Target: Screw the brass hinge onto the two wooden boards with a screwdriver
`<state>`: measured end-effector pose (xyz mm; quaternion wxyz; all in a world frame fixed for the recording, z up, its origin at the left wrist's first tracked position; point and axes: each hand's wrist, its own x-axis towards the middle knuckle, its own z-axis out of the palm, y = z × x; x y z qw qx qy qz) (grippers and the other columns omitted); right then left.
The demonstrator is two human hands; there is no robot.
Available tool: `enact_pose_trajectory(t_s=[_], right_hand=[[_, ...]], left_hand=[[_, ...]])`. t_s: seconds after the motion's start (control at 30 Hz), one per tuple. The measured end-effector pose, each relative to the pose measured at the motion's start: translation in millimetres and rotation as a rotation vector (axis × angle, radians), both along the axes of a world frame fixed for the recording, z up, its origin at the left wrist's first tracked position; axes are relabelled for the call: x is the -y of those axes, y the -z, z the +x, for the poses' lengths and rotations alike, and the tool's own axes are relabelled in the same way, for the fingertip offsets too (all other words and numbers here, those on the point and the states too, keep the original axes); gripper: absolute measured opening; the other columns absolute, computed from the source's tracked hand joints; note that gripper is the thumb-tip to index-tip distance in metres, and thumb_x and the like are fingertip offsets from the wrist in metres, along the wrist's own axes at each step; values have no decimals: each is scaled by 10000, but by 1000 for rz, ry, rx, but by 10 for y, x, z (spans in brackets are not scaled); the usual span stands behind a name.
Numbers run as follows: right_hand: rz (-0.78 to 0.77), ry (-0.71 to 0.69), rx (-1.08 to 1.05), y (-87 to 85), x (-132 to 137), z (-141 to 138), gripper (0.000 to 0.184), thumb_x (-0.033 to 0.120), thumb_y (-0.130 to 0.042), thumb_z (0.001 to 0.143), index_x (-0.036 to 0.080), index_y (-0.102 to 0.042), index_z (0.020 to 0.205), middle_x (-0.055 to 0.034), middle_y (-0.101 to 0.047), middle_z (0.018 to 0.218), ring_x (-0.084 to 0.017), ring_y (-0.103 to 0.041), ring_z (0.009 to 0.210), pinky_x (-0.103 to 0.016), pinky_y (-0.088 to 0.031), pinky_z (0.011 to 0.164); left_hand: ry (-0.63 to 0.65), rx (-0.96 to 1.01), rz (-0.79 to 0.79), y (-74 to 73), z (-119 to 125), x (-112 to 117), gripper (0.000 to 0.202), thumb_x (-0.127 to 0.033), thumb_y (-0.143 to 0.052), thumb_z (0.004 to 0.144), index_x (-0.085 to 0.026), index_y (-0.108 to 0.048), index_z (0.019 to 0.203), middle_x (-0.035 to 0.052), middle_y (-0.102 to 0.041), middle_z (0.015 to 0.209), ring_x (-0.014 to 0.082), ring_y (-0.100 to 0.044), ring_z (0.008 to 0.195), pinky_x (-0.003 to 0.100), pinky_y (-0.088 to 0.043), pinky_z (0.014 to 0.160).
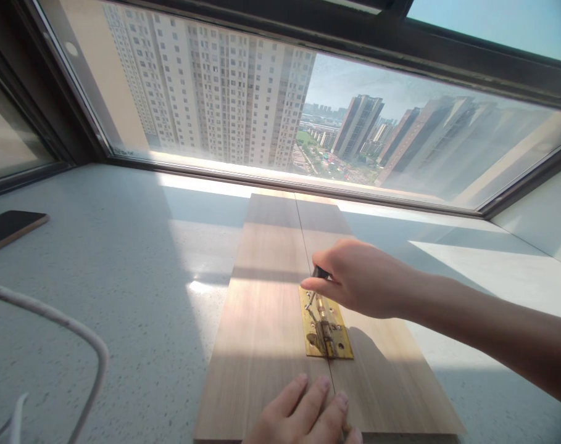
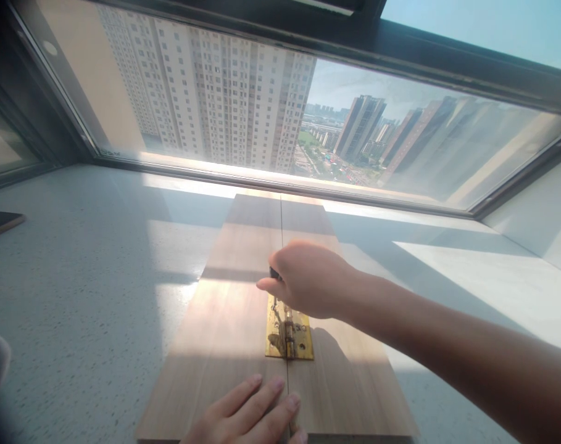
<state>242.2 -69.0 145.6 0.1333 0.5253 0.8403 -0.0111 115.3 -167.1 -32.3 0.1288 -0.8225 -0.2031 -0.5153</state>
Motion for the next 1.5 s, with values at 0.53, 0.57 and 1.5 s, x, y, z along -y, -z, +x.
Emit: enact_pose_trajectory(t_s=[0.53,0.57,1.5], right_hand=[[-74,-226,85,-78,85,110,34,219,-516,851,221,-550,855,0,-621,742,-131,-502,543,-244,-210,485],[-94,-224,99,-92,77,112,40,198,-510,847,215,-540,826,3,-612,707,-130,-494,533,-244,-215,482],[-20,-114,114,-144,107,-79,71,227,-459,852,214,-528,862,-27,-626,733,-165,-563,616,-252,-238,496]], left_hand=[[15,-60,-4,-30,-33,8,163,-174,-521,902,-233,-651,822,-56,-748,833,146,-721,724,250,-585,617],[17,-62,-9,-34,-35,8,161,-172,-525,898,-232,-650,816,-56,-749,833,149,-722,722,252,-587,613],[57,-78,-7,-103,-84,0,194,-165,-502,898,-206,-659,791,-18,-746,838,146,-715,755,238,-570,723]])
